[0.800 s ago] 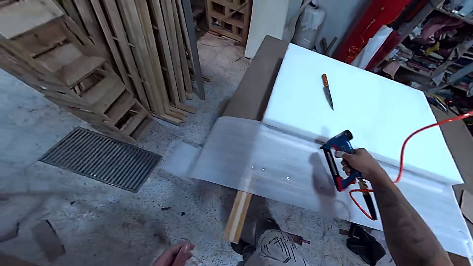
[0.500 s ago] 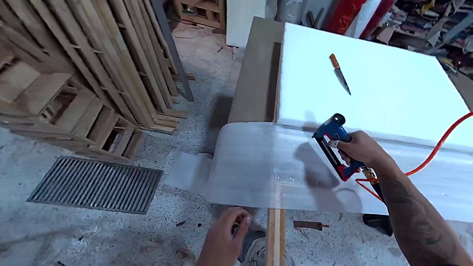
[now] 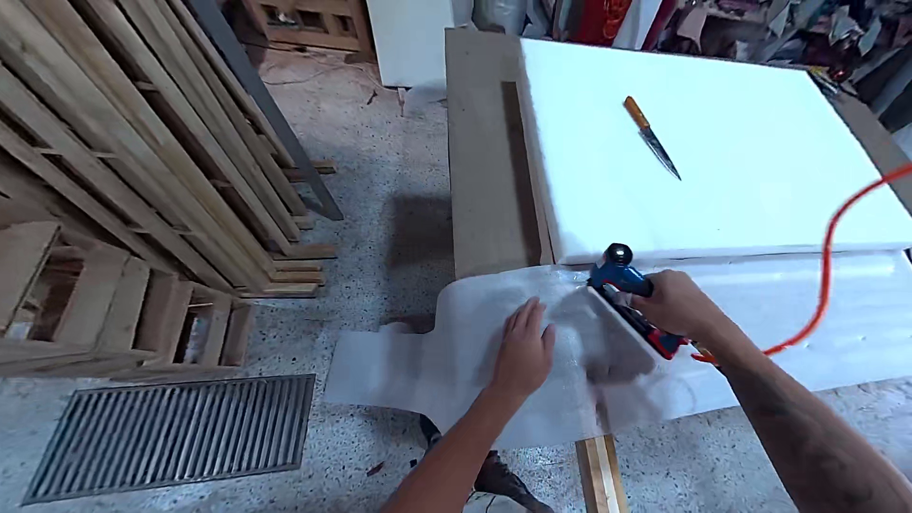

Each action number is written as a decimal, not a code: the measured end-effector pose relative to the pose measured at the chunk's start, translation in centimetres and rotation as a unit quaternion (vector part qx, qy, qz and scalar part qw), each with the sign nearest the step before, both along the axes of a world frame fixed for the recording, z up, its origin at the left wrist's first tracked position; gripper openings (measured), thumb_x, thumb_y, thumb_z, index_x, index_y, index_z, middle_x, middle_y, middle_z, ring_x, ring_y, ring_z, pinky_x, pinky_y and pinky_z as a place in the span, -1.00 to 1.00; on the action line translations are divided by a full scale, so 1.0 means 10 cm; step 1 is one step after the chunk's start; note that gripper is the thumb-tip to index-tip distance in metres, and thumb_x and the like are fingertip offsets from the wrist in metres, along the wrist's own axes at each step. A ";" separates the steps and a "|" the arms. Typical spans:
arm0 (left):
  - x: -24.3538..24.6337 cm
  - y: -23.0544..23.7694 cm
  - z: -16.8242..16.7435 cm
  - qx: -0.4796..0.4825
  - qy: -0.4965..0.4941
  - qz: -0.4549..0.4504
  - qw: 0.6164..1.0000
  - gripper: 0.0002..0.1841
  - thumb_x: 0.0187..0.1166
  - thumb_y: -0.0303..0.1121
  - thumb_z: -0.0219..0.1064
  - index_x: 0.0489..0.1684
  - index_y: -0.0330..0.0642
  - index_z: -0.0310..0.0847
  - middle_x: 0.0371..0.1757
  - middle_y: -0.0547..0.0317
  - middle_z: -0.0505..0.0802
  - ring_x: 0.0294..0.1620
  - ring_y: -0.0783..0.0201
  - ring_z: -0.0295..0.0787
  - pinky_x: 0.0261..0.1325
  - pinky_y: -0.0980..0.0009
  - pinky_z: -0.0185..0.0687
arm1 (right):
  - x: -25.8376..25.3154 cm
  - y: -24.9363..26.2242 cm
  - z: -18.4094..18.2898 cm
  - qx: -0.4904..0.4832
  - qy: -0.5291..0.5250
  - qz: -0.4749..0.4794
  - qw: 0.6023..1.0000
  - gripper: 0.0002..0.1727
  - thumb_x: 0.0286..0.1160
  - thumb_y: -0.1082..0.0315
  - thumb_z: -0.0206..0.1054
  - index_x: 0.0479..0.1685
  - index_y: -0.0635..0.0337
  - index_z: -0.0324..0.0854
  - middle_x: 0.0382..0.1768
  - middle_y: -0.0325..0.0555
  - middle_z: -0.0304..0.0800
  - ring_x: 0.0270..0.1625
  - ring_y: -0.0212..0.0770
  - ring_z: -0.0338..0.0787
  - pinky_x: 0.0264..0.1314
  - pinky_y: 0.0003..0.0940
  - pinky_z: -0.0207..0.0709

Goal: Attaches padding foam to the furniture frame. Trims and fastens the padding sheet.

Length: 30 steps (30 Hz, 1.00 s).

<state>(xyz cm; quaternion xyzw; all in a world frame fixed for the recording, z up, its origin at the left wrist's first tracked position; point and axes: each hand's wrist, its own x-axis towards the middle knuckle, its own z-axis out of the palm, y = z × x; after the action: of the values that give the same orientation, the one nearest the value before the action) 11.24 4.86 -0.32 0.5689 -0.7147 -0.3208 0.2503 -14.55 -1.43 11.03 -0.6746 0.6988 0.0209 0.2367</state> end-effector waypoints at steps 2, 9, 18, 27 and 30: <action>-0.10 -0.48 -0.23 -0.034 -0.070 -0.042 0.996 -0.34 0.85 0.02 -0.02 0.82 -0.20 0.18 0.91 0.04 0.17 0.93 0.05 -0.06 0.89 -0.15 -0.16 | -0.02 0.23 0.07 -0.077 0.033 -0.016 0.996 -0.66 0.57 0.03 0.43 -0.29 0.15 0.72 -0.57 0.04 0.69 -0.50 0.12 0.72 -0.48 0.25 0.52; -0.07 -0.87 -0.88 -0.063 -0.183 -0.160 0.968 -0.21 0.84 0.19 -0.38 0.95 -0.16 -0.17 0.98 0.13 -0.12 0.98 0.13 -0.43 0.89 -0.32 -0.50 | -0.77 0.59 -0.60 -0.133 0.098 0.077 0.983 -0.15 0.30 0.31 0.53 0.71 -0.49 0.43 0.24 -0.09 0.81 0.34 0.07 0.71 0.49 0.32 0.45; -0.11 -1.43 -0.45 0.086 -0.205 -0.095 0.970 -0.39 0.56 -0.05 0.43 0.62 0.01 0.53 0.53 -0.07 0.65 0.57 -0.18 0.50 0.64 -0.33 0.19 | -0.64 -1.52 -0.01 -0.203 0.076 -0.025 0.976 -0.67 0.60 0.33 0.28 0.24 0.16 0.77 -0.06 0.13 0.87 -0.05 0.13 0.86 0.07 0.24 0.71; 0.26 -1.81 -0.22 0.313 -0.209 -0.082 0.923 -0.45 0.61 0.23 0.30 0.22 -0.05 0.76 0.10 -0.02 0.87 0.23 -0.04 0.79 0.34 -0.13 0.63 | -0.84 -4.69 -0.64 -0.131 0.177 -0.051 0.974 -0.24 0.49 0.08 0.39 0.49 0.57 0.41 0.51 0.81 0.29 0.63 0.78 0.20 0.46 0.79 0.08; 0.38 -1.74 -0.36 0.293 -0.180 -0.081 0.936 -0.51 0.65 0.22 0.25 0.12 0.03 0.79 -0.15 -0.02 0.89 -0.03 -0.09 0.85 0.02 -0.23 0.71 | -0.22 -4.46 -0.42 -0.045 0.258 0.044 0.964 -0.64 0.45 0.44 0.35 0.08 0.60 0.59 0.21 0.66 0.61 0.33 0.67 0.58 0.14 0.69 0.39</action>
<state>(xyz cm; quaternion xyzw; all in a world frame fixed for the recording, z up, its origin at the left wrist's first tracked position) 15.08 -12.55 -3.90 0.6057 -0.6656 -0.4273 -0.0869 -16.73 -46.04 6.79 -0.6864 0.7062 0.1728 0.0167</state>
